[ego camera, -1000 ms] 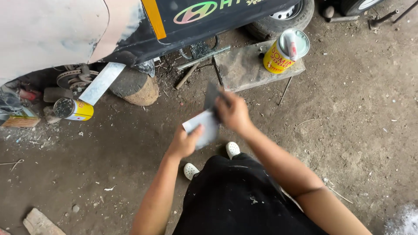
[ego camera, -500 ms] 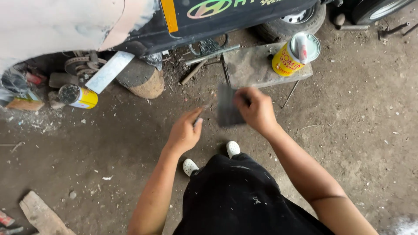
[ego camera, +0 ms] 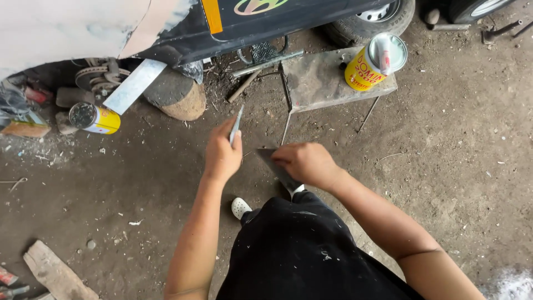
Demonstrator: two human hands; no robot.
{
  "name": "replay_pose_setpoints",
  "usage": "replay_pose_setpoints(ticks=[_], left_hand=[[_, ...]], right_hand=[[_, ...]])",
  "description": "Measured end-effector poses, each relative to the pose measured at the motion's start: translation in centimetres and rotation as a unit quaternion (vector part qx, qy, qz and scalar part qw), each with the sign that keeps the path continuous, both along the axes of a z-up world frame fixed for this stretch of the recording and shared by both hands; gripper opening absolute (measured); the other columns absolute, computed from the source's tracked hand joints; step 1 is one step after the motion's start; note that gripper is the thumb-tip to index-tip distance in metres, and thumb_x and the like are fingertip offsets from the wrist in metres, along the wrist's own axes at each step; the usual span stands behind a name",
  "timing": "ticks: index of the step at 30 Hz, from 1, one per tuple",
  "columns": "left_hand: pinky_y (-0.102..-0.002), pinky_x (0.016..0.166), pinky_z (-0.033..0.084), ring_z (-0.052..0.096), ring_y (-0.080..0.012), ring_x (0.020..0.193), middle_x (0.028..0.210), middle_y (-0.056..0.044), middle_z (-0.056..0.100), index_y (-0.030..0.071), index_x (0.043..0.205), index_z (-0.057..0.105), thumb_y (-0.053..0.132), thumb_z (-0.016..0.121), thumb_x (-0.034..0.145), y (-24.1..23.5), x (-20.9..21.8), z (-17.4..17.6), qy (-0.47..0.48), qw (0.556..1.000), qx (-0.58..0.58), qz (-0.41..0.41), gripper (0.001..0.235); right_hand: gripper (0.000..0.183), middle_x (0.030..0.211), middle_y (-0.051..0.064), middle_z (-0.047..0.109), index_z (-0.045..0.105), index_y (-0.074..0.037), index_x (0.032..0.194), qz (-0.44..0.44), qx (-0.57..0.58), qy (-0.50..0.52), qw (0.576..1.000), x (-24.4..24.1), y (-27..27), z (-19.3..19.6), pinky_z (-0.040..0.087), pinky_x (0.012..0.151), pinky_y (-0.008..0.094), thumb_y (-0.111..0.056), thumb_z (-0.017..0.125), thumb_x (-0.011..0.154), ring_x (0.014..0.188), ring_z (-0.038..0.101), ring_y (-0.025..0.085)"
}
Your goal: The person uses a metal scraper to smooth a white surface on a vehicle, likely applying or leveling body filler. They repeatedly scrape the surface and occasionally wipe the tool on a second metal plate held in the other hand.
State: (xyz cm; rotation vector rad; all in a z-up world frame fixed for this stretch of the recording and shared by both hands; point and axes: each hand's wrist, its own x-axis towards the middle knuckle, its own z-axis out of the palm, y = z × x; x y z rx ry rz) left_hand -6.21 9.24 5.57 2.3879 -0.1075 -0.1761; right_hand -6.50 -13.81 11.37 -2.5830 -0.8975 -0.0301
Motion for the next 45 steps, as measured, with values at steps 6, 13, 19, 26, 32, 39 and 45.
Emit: replay_pose_setpoints(ticks=[6, 13, 19, 26, 32, 39, 45], left_hand=[[-0.034, 0.065, 0.059, 0.072, -0.0198, 0.080, 0.096, -0.011, 0.075, 0.008, 0.118, 0.069, 0.030, 0.050, 0.107, -2.5, -1.6, 0.9, 0.090, 0.954, -0.274, 0.084, 0.031], [-0.034, 0.075, 0.062, 0.073, -0.0169, 0.088, 0.098, -0.005, 0.077, 0.007, 0.107, 0.076, 0.042, 0.056, 0.103, -0.5, 0.1, 1.6, -0.023, 0.942, -0.336, -0.003, 0.041], [-0.036, 0.075, 0.058, 0.069, -0.0230, 0.088, 0.101, -0.011, 0.070, 0.001, 0.115, 0.067, 0.024, 0.065, 0.099, -5.0, -0.5, 4.1, -0.158, 0.948, -0.255, -0.103, 0.027], [-0.035, 0.059, 0.050, 0.066, -0.0193, 0.066, 0.081, -0.009, 0.070, 0.001, 0.096, 0.072, 0.018, 0.068, 0.098, -3.4, -0.8, 2.9, -0.104, 0.966, -0.224, -0.072, 0.018], [-0.031, 0.057, 0.049, 0.065, -0.0160, 0.066, 0.079, -0.008, 0.068, 0.000, 0.092, 0.071, 0.015, 0.069, 0.098, 1.2, -1.8, 1.5, -0.155, 0.960, -0.190, -0.132, 0.016], [-0.030, 0.046, 0.048, 0.061, -0.0145, 0.051, 0.061, -0.004, 0.069, 0.001, 0.064, 0.065, 0.026, 0.088, 0.084, 1.6, -1.8, -6.1, -0.043, 0.979, -0.189, 0.065, 0.039], [-0.026, 0.053, 0.056, 0.065, -0.0053, 0.065, 0.080, 0.005, 0.068, 0.011, 0.093, 0.072, 0.029, 0.067, 0.099, 1.2, -2.4, -5.5, -0.097, 0.936, -0.326, 0.088, 0.019]], right_hand=[[0.040, 0.098, 0.014, 0.074, 0.072, 0.000, 0.114, -0.005, 0.266, 0.160, 0.951, 0.6, -2.1, -3.1, 0.059, 0.070, 0.035, -0.034, 0.074, 0.094, 0.083, 0.074, 0.021], [0.027, 0.078, 0.012, 0.075, 0.077, -0.005, 0.103, -0.079, 0.223, 0.289, 0.928, 0.5, -3.8, -1.6, 0.054, 0.063, 0.036, -0.028, 0.077, 0.089, 0.066, 0.068, 0.019], [0.021, 0.076, 0.011, 0.073, 0.074, -0.005, 0.098, -0.005, 0.175, 0.273, 0.946, 0.3, -2.9, -1.8, 0.054, 0.063, 0.036, -0.022, 0.077, 0.087, 0.065, 0.067, 0.014], [0.027, 0.063, 0.005, 0.063, 0.075, 0.000, 0.093, -0.072, 0.206, 0.376, 0.900, 1.2, -4.2, -2.5, 0.046, 0.056, 0.031, -0.028, 0.073, 0.094, 0.062, 0.052, 0.008], [0.025, 0.086, 0.007, 0.076, 0.073, 0.000, 0.104, -0.212, 0.416, 0.446, 0.764, 3.1, -6.7, -3.9, 0.056, 0.067, 0.035, -0.024, 0.069, 0.096, 0.072, 0.069, 0.018], [0.039, 0.124, 0.006, 0.070, 0.063, -0.005, 0.129, -0.208, 0.705, 0.421, 0.531, 4.2, -3.8, -3.7, 0.050, 0.110, 0.036, -0.031, 0.064, 0.100, 0.115, 0.069, 0.018], [0.045, 0.123, 0.008, 0.071, 0.059, -0.005, 0.129, -0.235, 0.705, 0.474, 0.473, 2.9, 0.7, -3.3, 0.051, 0.110, 0.037, -0.041, 0.056, 0.101, 0.115, 0.070, 0.021]])
